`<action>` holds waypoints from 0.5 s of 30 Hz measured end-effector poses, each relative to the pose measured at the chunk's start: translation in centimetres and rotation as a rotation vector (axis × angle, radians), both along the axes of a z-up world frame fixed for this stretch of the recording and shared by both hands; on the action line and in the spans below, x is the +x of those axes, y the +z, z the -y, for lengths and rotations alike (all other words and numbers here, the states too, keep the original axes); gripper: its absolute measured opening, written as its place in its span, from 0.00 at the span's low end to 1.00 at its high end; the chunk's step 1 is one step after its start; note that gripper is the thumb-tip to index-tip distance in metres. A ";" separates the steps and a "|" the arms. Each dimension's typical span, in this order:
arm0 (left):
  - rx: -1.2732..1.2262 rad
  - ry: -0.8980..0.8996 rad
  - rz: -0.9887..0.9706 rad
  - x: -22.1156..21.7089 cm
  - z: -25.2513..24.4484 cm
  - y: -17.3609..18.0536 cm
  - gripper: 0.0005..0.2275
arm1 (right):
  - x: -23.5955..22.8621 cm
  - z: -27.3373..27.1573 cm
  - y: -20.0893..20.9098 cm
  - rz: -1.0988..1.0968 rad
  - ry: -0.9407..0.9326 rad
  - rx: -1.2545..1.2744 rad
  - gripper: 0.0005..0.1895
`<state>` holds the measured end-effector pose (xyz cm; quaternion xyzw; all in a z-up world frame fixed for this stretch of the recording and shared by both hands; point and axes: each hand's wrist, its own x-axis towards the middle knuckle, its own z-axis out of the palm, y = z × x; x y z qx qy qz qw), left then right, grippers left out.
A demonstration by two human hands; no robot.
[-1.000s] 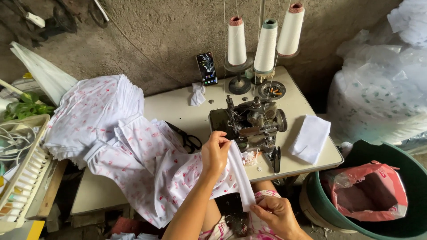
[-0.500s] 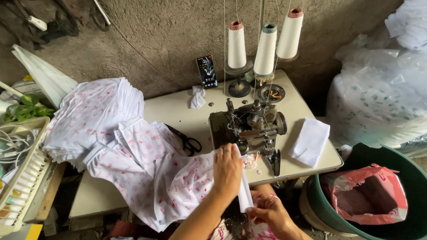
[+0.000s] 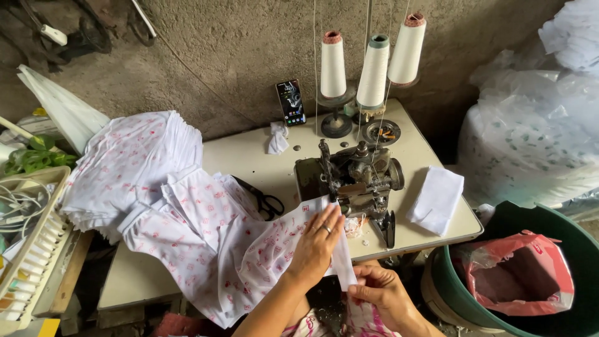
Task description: Sorting and inspecting small patterned fabric pieces by picking them from a stack, unfolding them, and restacking them at a sewing workstation.
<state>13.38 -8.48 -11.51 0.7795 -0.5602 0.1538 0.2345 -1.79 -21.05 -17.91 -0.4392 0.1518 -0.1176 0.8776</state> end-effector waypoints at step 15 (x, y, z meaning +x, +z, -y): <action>-0.434 0.025 -0.305 0.0 1.0 0.3 0.13 | 9.4 5.7 5.4 0.588 -0.237 -1.825 0.14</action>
